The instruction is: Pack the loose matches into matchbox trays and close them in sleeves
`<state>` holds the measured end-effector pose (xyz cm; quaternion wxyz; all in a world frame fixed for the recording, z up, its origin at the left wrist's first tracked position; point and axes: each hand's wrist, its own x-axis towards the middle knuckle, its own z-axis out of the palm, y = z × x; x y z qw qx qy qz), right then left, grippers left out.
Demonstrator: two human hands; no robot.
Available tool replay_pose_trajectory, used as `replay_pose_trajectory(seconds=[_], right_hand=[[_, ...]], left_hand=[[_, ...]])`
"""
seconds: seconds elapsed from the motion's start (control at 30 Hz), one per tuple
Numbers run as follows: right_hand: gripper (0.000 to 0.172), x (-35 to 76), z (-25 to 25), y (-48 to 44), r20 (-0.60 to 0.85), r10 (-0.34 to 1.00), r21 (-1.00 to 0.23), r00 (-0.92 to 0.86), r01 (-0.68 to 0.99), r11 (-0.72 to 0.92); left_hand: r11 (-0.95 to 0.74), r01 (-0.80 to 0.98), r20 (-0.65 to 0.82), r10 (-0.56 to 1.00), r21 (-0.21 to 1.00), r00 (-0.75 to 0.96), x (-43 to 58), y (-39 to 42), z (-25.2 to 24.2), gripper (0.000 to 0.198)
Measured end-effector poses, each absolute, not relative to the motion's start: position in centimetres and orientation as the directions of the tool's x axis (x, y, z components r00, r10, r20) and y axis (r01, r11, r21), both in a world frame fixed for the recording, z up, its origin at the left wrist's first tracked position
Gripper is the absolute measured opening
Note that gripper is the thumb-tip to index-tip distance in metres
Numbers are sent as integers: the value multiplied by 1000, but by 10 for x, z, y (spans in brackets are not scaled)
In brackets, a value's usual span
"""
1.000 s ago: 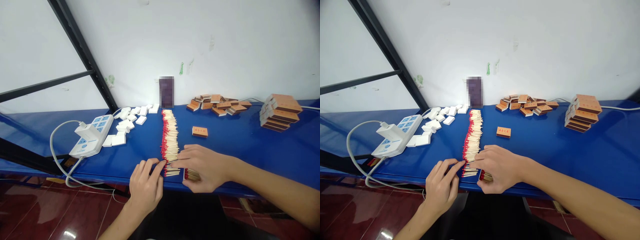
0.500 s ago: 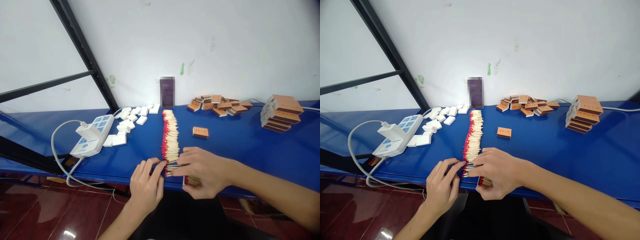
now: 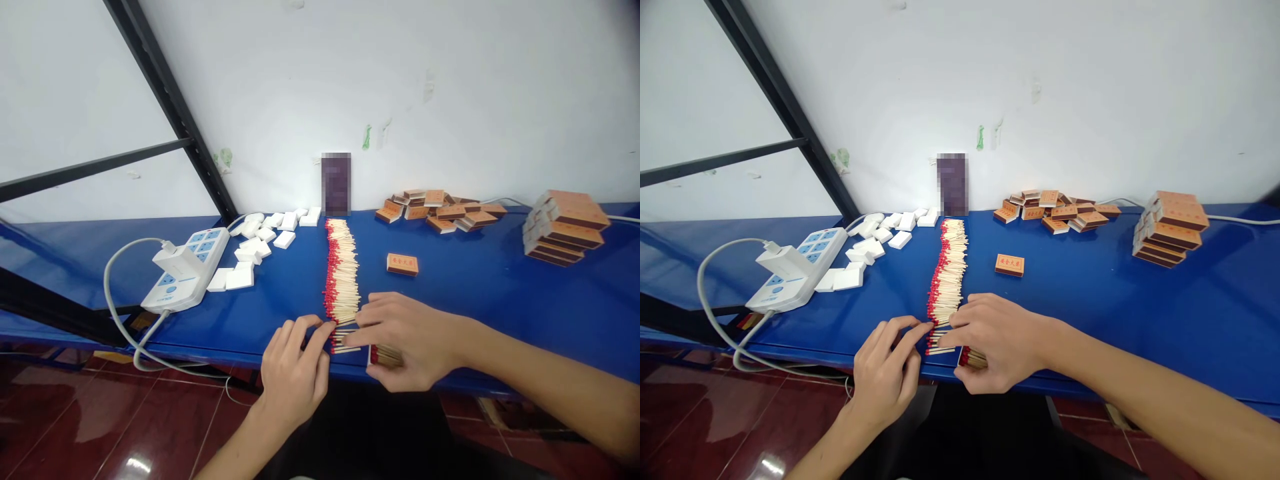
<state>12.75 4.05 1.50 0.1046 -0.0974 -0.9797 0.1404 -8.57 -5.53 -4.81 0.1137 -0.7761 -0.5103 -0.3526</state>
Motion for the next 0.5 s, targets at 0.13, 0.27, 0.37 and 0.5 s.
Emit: replay_pose_trajectory(seconds=[0.13, 0.27, 0.37, 0.5], right_hand=[[25, 128, 15, 40, 174, 215, -304, -961, 155, 940], [29, 129, 16, 39, 199, 213, -293, -957, 150, 944], [32, 130, 17, 39, 197, 226, -290, -954, 163, 943], [34, 129, 17, 41, 170, 257, -314, -951, 195, 929]], left_hand=[[-450, 875, 661, 714, 182, 230, -86, -55, -49, 35], [-447, 876, 654, 720, 180, 233, -86, -56, -49, 35], [-440, 880, 650, 724, 179, 230, -86, -57, -48, 35], [-439, 880, 646, 728, 179, 232, -86, -56, -48, 35]])
